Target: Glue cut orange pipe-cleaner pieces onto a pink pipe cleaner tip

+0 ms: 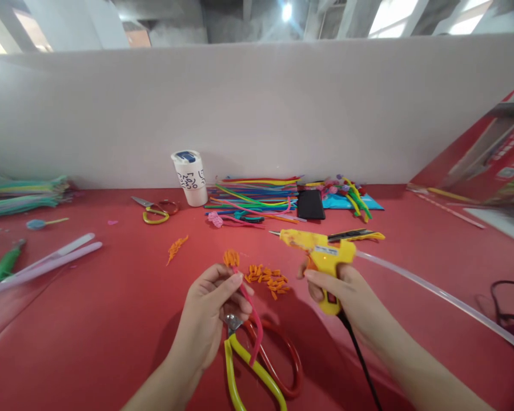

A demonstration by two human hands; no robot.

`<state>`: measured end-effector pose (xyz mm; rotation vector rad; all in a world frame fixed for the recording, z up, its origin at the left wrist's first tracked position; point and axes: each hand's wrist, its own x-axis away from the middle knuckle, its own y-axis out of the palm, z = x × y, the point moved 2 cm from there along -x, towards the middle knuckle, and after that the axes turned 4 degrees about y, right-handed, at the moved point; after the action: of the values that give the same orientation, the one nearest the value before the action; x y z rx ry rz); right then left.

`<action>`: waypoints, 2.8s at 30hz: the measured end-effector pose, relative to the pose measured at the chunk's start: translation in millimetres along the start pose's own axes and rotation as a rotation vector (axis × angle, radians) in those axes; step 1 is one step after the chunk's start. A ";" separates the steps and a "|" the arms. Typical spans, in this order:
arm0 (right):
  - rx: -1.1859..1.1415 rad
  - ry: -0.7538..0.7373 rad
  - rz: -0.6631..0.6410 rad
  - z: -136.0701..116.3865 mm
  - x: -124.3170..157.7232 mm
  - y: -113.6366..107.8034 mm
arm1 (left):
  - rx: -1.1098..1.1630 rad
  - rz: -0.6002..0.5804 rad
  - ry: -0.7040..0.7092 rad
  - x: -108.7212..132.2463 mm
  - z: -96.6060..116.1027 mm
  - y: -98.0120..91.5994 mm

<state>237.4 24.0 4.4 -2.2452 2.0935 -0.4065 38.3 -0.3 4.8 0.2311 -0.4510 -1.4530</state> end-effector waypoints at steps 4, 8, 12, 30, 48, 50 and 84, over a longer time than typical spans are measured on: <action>0.469 0.035 0.055 13.1 -25.3 -7.7 | 0.004 -0.031 -0.024 0.0 -1.2 1.0; 0.779 0.049 0.181 19.2 -35.0 -11.2 | 0.023 -0.063 -0.044 1.5 -3.3 2.5; 1.052 -0.029 0.214 15.6 -34.5 -10.0 | 0.025 -0.065 -0.070 4.0 -4.8 4.3; 1.191 -0.640 -0.021 14.9 -4.9 48.3 | 0.009 -0.119 -0.114 -1.4 -18.2 3.6; 1.275 -0.814 -0.028 19.4 -5.4 53.1 | -0.003 -0.123 -0.124 -2.2 -20.2 1.5; 1.278 -0.858 -0.068 18.4 -2.9 54.1 | -0.010 -0.122 -0.125 -1.5 -19.6 1.9; 0.148 -0.222 -0.169 -25.8 25.7 21.0 | -0.123 -0.270 -0.220 9.1 -30.8 7.9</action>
<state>212.6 0.6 29.0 -2.2707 1.7174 -0.2928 59.2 -11.9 -18.0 0.0328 -0.5205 -1.7742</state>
